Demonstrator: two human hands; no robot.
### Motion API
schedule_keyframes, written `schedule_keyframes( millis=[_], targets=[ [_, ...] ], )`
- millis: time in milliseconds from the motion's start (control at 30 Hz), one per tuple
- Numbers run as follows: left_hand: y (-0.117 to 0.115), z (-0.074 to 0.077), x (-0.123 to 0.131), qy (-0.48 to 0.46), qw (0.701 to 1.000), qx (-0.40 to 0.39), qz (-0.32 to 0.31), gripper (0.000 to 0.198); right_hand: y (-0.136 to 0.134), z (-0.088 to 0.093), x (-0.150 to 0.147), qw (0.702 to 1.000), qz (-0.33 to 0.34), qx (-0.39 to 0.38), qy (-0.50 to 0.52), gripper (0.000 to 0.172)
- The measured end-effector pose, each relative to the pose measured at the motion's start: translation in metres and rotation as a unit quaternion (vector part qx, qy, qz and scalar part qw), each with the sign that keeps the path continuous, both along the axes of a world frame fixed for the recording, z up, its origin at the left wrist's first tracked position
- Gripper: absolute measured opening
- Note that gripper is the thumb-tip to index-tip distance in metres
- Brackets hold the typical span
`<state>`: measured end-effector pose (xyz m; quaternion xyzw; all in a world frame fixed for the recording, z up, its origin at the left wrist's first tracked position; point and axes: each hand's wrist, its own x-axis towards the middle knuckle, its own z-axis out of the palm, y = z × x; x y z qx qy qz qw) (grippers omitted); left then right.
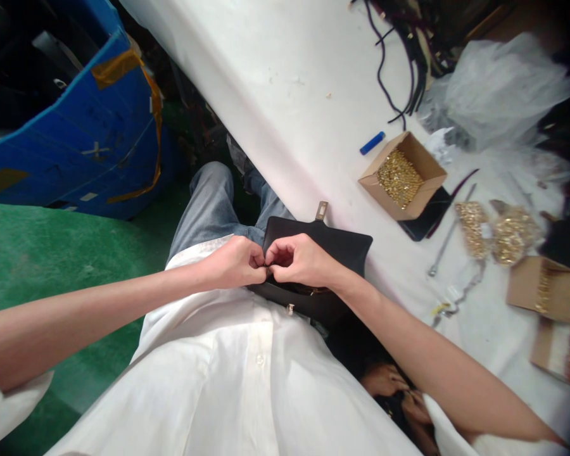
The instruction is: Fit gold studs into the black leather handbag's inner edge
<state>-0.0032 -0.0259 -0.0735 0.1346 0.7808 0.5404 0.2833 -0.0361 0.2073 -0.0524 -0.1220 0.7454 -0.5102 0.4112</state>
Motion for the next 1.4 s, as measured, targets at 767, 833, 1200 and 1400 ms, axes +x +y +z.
schedule_keyframes(
  millis=[767,833,1200,1400],
  targets=[
    [-0.005,0.000,-0.003,-0.036,0.999,0.024,-0.016,0.028,-0.002,-0.002,0.000,0.998,-0.037,-0.002,-0.041,0.022],
    [-0.004,0.001,-0.004,-0.034,0.999,0.022,-0.017,0.029,0.000,-0.002,0.000,0.999,-0.034,-0.001,-0.037,0.022],
    [0.000,-0.001,0.000,-0.004,1.000,0.030,-0.002,0.023,-0.002,0.000,0.005,0.998,-0.039,-0.007,-0.040,0.021],
    [0.004,-0.006,0.006,0.006,1.000,0.016,0.008,0.022,0.001,-0.005,0.009,0.999,-0.027,-0.007,-0.025,0.019]
  ],
)
